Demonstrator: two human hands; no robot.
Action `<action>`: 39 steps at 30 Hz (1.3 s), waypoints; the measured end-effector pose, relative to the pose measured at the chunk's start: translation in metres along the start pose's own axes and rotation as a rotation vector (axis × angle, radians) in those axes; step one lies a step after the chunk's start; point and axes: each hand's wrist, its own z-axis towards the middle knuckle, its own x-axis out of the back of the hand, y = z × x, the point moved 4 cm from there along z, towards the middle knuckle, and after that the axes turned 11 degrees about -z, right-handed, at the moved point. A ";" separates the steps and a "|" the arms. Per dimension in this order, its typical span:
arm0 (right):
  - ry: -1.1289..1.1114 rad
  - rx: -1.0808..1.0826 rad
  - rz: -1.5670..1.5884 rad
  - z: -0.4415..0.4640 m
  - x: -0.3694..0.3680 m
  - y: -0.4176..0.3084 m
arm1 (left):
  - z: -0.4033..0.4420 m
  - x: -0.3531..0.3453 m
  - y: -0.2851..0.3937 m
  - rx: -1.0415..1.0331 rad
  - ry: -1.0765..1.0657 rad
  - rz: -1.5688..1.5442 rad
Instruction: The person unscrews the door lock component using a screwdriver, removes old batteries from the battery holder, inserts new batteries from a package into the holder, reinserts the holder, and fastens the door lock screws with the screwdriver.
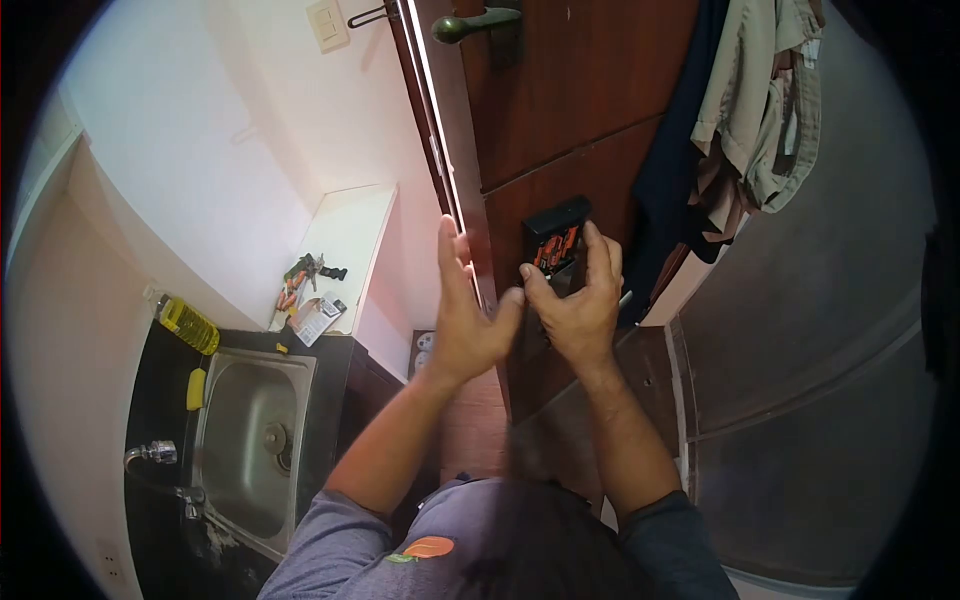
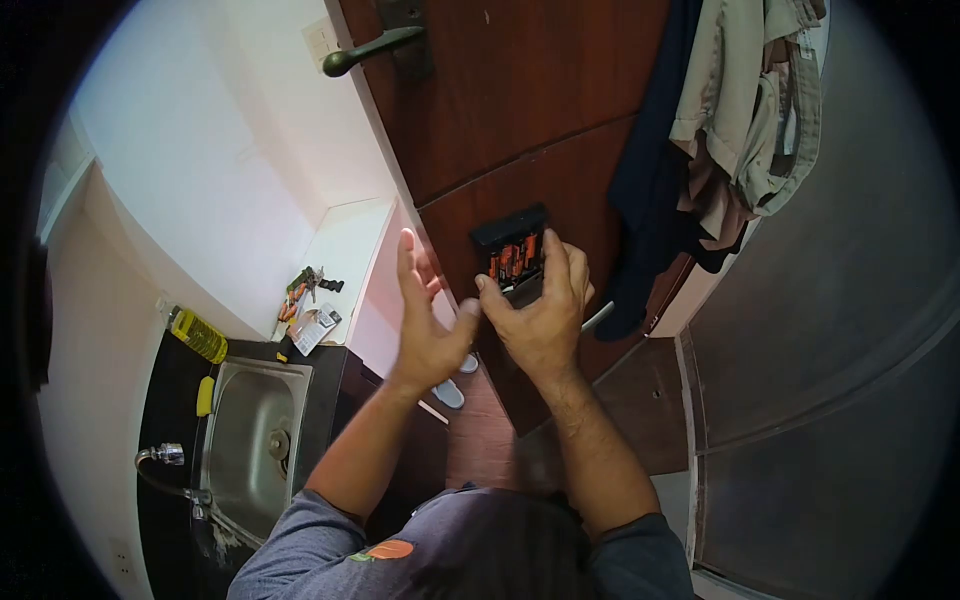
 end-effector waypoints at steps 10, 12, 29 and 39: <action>-0.028 0.001 -0.003 0.007 0.011 -0.011 | 0.000 -0.042 -0.009 -0.109 0.287 0.118; 0.000 0.007 0.013 0.005 0.012 -0.011 | 0.000 -0.044 -0.011 -0.092 0.327 0.043; -0.085 0.045 0.003 -0.002 0.010 0.001 | -0.014 -0.019 -0.007 0.082 0.073 -0.199; -0.113 0.259 -0.092 -0.008 0.022 -0.002 | 0.012 -0.023 0.004 0.209 0.134 -0.205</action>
